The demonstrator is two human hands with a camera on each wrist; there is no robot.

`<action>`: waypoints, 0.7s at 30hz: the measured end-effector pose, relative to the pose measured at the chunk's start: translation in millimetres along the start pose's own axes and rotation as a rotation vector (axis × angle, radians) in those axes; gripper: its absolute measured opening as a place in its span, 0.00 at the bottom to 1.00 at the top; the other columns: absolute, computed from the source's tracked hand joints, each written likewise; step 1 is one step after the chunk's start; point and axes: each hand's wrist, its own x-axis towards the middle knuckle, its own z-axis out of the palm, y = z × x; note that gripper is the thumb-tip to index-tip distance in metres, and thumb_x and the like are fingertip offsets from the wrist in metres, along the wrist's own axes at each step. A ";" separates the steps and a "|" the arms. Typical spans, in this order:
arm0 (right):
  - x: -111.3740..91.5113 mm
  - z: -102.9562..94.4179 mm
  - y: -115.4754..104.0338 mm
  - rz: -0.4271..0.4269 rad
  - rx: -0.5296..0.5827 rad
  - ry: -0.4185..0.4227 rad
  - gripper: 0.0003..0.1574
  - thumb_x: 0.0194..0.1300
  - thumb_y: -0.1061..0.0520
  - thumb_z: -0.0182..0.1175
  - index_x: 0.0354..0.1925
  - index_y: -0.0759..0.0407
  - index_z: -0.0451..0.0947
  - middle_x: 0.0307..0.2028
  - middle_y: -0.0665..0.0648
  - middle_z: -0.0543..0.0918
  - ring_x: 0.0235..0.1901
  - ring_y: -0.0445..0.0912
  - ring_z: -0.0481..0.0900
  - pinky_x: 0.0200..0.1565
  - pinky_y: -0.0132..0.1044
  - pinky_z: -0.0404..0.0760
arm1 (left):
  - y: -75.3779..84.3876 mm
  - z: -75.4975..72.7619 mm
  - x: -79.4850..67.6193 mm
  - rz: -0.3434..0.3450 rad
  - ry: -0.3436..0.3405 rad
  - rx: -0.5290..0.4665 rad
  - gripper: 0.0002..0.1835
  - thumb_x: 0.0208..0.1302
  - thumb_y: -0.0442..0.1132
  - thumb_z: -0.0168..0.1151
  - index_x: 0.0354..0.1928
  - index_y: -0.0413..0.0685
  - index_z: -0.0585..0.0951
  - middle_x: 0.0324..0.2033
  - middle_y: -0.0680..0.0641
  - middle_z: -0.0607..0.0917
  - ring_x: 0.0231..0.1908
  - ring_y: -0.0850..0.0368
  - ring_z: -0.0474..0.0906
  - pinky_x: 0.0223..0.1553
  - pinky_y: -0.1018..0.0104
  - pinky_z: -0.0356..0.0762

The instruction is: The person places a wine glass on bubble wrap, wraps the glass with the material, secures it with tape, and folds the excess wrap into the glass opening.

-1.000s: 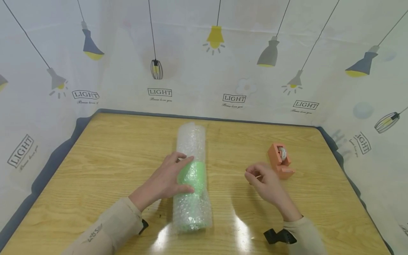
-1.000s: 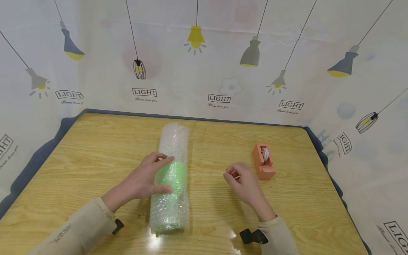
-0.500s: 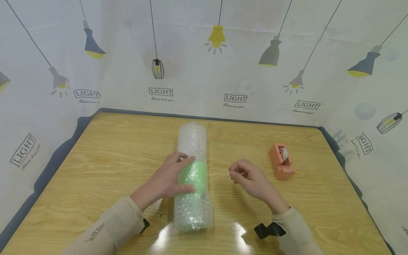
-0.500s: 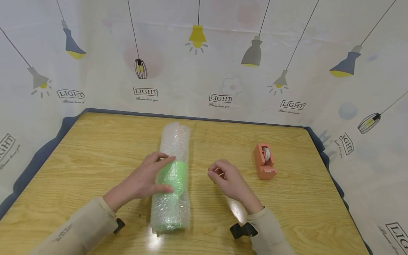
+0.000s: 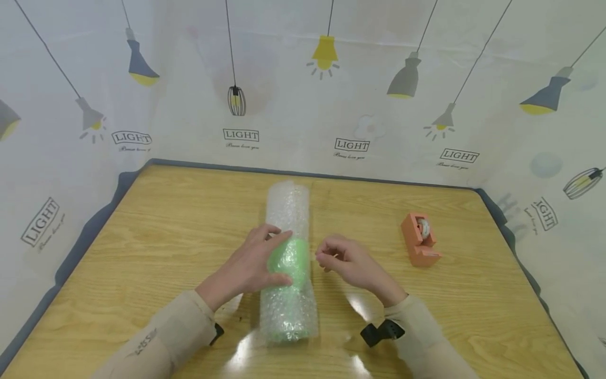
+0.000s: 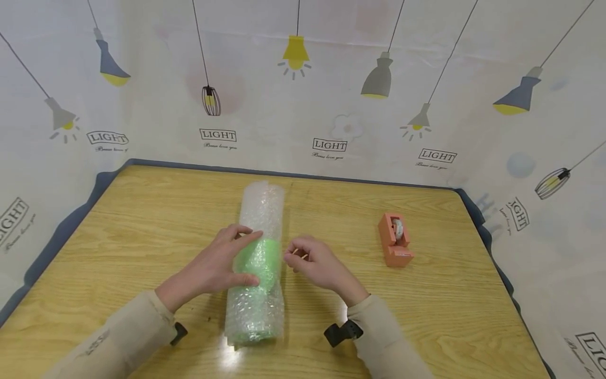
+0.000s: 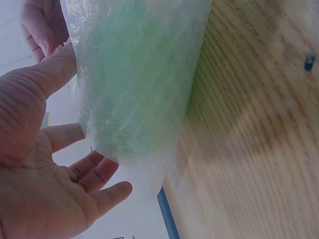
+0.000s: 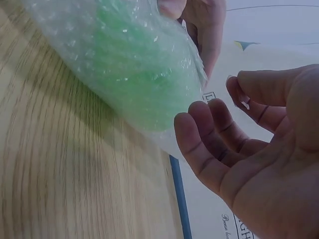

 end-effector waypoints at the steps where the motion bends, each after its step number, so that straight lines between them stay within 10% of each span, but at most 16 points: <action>1: 1.8 1.1 -1.2 0.001 0.003 -0.007 0.09 0.77 0.61 0.57 0.37 0.62 0.79 0.37 0.55 0.79 0.37 0.49 0.80 0.41 0.49 0.87 | 0.1 -0.1 0.1 0.002 -0.001 0.001 0.54 0.53 0.55 0.81 0.78 0.48 0.65 0.72 0.39 0.65 0.65 0.44 0.68 0.58 0.50 0.79; 21: 29.0 13.8 -13.6 0.060 0.034 -0.154 0.07 0.76 0.60 0.57 0.38 0.61 0.79 0.37 0.54 0.77 0.38 0.45 0.77 0.45 0.58 0.85 | 0.6 0.2 0.5 0.036 0.010 0.036 0.53 0.53 0.55 0.81 0.77 0.44 0.66 0.70 0.37 0.66 0.62 0.44 0.70 0.54 0.53 0.80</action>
